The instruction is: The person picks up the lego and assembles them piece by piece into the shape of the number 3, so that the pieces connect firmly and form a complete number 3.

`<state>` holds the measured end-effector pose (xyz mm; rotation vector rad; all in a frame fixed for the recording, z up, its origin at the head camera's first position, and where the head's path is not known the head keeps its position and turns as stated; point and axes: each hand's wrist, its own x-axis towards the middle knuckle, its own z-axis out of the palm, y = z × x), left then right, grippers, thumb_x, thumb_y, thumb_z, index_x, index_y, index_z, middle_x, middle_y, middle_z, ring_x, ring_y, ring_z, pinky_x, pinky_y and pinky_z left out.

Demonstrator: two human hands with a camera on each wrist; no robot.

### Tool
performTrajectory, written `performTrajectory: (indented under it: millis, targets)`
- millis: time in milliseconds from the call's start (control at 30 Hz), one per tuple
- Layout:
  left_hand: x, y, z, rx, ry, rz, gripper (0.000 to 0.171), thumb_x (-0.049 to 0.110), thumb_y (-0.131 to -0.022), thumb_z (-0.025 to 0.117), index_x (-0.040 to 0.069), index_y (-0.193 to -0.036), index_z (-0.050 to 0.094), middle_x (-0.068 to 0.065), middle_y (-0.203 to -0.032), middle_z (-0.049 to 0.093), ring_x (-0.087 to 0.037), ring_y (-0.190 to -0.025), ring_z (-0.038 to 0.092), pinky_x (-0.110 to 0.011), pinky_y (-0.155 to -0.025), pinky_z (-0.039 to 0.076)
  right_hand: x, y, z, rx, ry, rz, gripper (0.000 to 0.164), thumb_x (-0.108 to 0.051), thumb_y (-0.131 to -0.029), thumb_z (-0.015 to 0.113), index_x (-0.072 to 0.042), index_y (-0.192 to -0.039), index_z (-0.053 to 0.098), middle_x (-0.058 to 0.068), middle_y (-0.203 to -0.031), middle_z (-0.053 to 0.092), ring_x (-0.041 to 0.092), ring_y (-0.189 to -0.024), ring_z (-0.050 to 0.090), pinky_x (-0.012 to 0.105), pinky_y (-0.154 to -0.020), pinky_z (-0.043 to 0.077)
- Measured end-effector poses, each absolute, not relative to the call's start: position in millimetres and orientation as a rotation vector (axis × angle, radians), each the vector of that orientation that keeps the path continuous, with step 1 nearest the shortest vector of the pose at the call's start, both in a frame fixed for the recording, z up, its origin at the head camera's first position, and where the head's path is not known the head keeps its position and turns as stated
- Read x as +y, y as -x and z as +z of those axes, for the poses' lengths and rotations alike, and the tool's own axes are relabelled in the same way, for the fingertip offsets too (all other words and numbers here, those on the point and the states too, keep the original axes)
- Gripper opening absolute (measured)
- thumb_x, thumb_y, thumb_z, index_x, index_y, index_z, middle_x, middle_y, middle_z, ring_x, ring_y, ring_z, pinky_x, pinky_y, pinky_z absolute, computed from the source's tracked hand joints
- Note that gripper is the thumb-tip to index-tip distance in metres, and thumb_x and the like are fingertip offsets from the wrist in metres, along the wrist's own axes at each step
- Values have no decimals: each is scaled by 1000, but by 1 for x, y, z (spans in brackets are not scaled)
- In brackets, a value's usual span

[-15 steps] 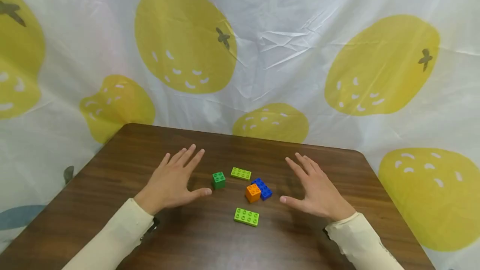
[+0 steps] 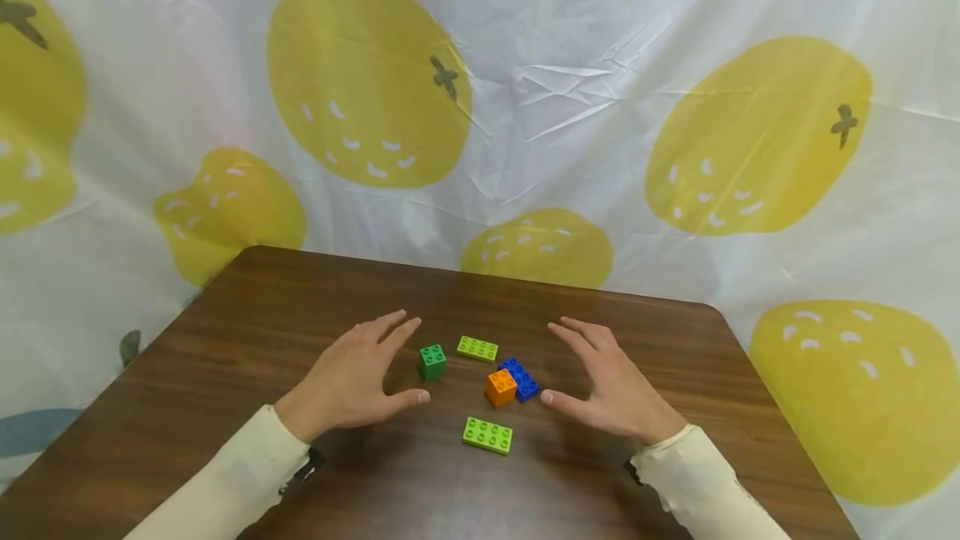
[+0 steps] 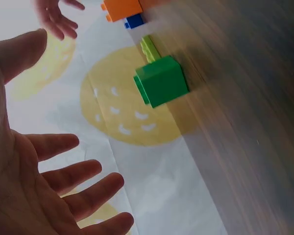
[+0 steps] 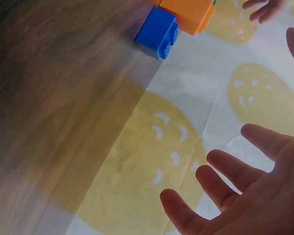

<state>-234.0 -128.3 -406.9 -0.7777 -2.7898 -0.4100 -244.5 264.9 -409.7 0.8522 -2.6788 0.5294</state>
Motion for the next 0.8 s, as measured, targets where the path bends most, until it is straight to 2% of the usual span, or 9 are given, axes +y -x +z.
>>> performTrajectory:
  millis: [233,400,533,700,800]
  targets:
    - [-116,230,-405,-2790,791,-525,87,69,-89,72,18,-156,52,-13,-162,48,-40,-142,54,-62,-107,52,256,249,-414,-2701,-885,613,82,-59,-92,75,-19,-158,47,5,-157,49,28,-144,46,59,-113,48]
    - [-108,227,-410,-2815,828,-613,82,66,-91,73,17,-153,55,-10,-160,51,-36,-143,54,-58,-108,53,250,248,-420,-2711,-913,671,77,-57,-94,75,-20,-156,49,2,-153,54,28,-140,52,60,-110,49]
    - [-104,225,-414,-2806,861,-710,77,60,-91,76,13,-150,57,-9,-154,54,-32,-140,56,-54,-109,53,245,248,-424,-2691,-944,714,65,-52,-96,75,-23,-150,55,-2,-147,60,24,-135,57,56,-108,52]
    - [-98,226,-418,-2797,948,-824,67,49,-92,80,10,-143,61,-8,-143,60,-28,-128,62,-50,-108,54,237,251,-426,-2671,-986,843,53,-38,-95,79,-19,-142,63,1,-137,68,28,-124,67,52,-93,60]
    - [-93,227,-420,-2818,1016,-845,62,45,-93,81,10,-140,63,-8,-140,63,-28,-128,63,-50,-108,54,231,254,-426,-2666,-1024,901,50,-33,-95,81,-14,-139,65,6,-133,70,29,-117,70,50,-87,62]
